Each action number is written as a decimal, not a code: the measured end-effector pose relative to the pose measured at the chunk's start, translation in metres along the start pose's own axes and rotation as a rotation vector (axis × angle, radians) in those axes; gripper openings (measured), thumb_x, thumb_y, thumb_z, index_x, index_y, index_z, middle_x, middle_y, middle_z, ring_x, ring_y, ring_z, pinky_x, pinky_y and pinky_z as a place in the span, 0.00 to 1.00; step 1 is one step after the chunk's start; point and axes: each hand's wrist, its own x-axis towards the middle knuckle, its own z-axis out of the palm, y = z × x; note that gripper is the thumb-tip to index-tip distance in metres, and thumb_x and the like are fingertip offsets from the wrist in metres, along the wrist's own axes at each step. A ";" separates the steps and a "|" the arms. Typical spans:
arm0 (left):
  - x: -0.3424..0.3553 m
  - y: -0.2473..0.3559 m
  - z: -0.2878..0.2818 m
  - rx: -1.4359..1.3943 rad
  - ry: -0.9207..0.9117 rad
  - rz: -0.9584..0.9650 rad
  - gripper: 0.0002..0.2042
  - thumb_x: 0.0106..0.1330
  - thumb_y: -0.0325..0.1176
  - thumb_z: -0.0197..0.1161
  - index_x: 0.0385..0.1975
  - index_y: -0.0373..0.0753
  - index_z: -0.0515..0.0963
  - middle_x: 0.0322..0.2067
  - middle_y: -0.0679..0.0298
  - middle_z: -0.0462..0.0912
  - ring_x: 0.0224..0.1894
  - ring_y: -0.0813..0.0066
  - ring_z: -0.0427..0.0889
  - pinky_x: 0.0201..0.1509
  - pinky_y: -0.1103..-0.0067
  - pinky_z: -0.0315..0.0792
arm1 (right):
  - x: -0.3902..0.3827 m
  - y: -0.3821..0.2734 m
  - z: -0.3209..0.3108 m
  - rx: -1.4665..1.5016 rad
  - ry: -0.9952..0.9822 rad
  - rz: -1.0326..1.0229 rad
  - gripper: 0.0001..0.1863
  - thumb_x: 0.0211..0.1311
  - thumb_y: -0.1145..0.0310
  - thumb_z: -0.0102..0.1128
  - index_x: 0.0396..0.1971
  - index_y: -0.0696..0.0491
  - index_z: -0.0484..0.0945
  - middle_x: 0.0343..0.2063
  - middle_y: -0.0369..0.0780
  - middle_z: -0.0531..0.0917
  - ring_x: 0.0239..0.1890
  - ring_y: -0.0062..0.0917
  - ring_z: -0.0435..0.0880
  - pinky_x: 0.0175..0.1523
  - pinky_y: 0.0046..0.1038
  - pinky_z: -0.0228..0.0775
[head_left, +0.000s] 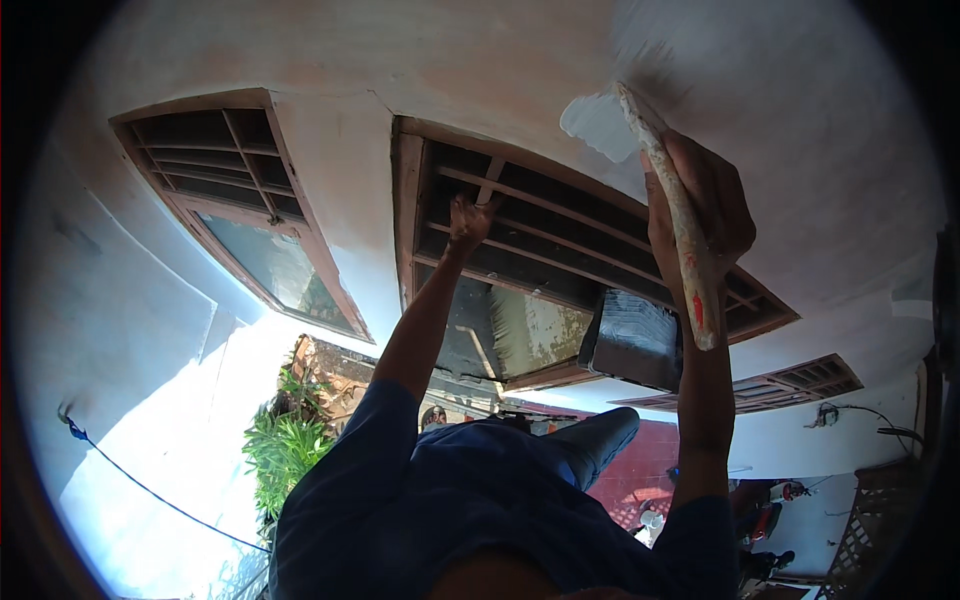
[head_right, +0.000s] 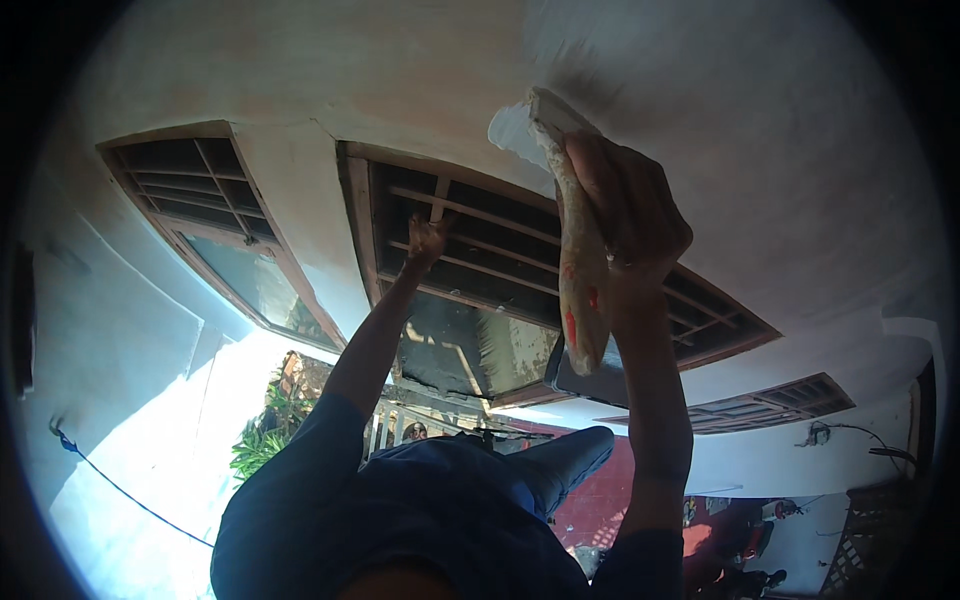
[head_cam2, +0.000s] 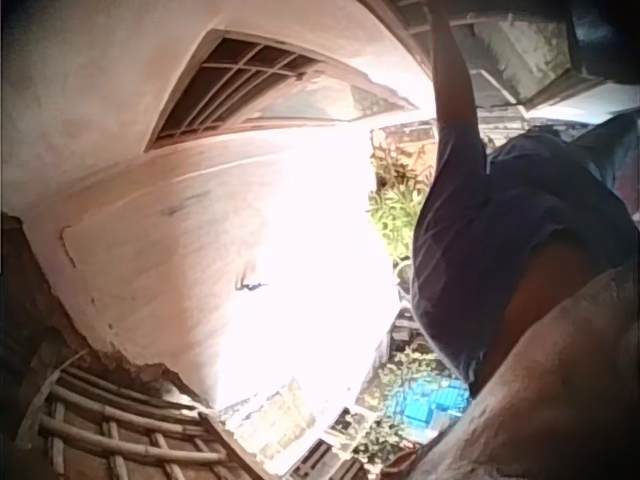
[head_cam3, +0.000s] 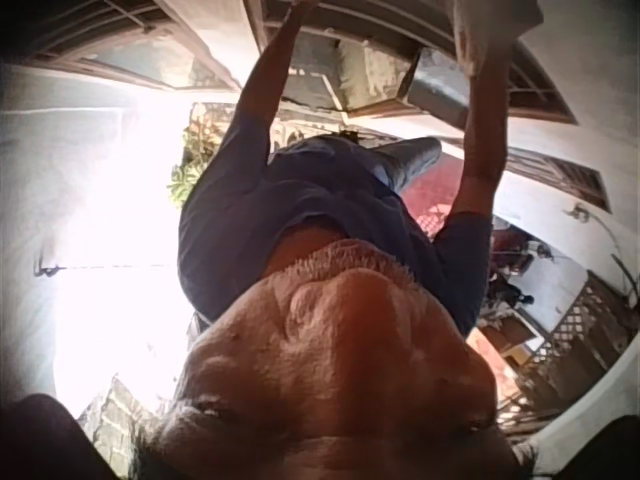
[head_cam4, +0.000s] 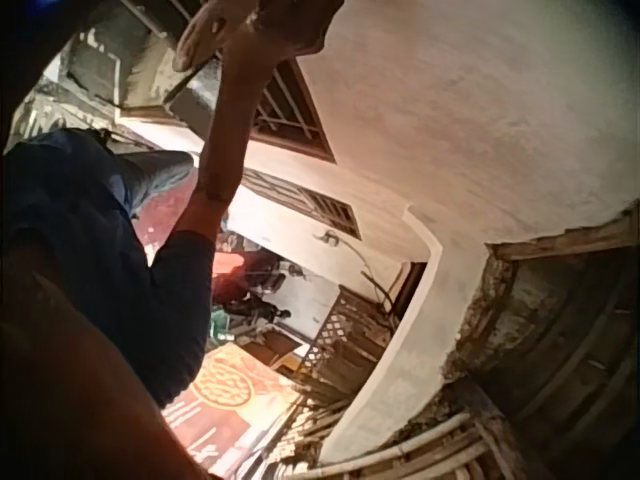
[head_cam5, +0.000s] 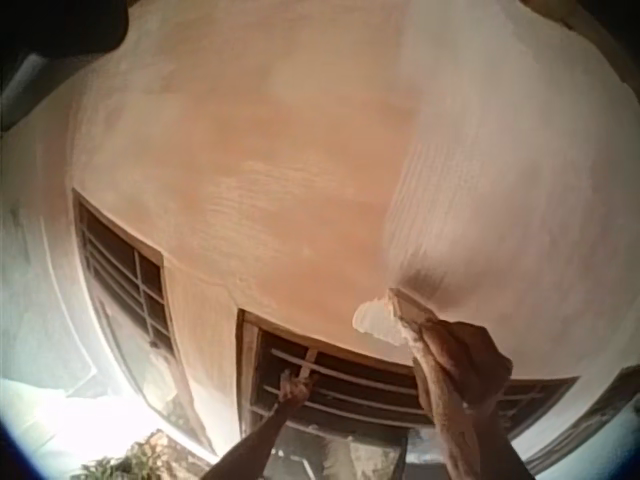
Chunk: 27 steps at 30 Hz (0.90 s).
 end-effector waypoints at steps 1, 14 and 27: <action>-0.002 0.000 0.000 -0.021 0.021 -0.021 0.26 0.62 0.33 0.45 0.61 0.63 0.57 0.22 0.58 0.70 0.28 0.65 0.71 0.35 0.73 0.69 | -0.006 -0.005 0.000 0.006 -0.009 -0.003 0.17 0.39 0.73 0.65 0.35 0.51 0.77 0.29 0.37 0.80 0.30 0.28 0.80 0.33 0.25 0.75; 0.012 0.001 -0.011 -0.031 -0.024 -0.001 0.24 0.66 0.37 0.43 0.63 0.61 0.53 0.22 0.59 0.69 0.26 0.66 0.69 0.36 0.72 0.69 | -0.057 -0.018 0.013 0.025 -0.247 -0.041 0.15 0.42 0.72 0.65 0.34 0.50 0.76 0.29 0.36 0.79 0.31 0.27 0.80 0.34 0.26 0.75; 0.006 0.007 -0.008 -0.051 -0.051 -0.014 0.19 0.66 0.43 0.45 0.57 0.57 0.64 0.20 0.55 0.71 0.30 0.60 0.74 0.40 0.66 0.71 | -0.055 -0.021 0.008 -0.010 -0.247 -0.070 0.16 0.42 0.71 0.62 0.36 0.50 0.76 0.31 0.35 0.80 0.32 0.27 0.80 0.35 0.26 0.74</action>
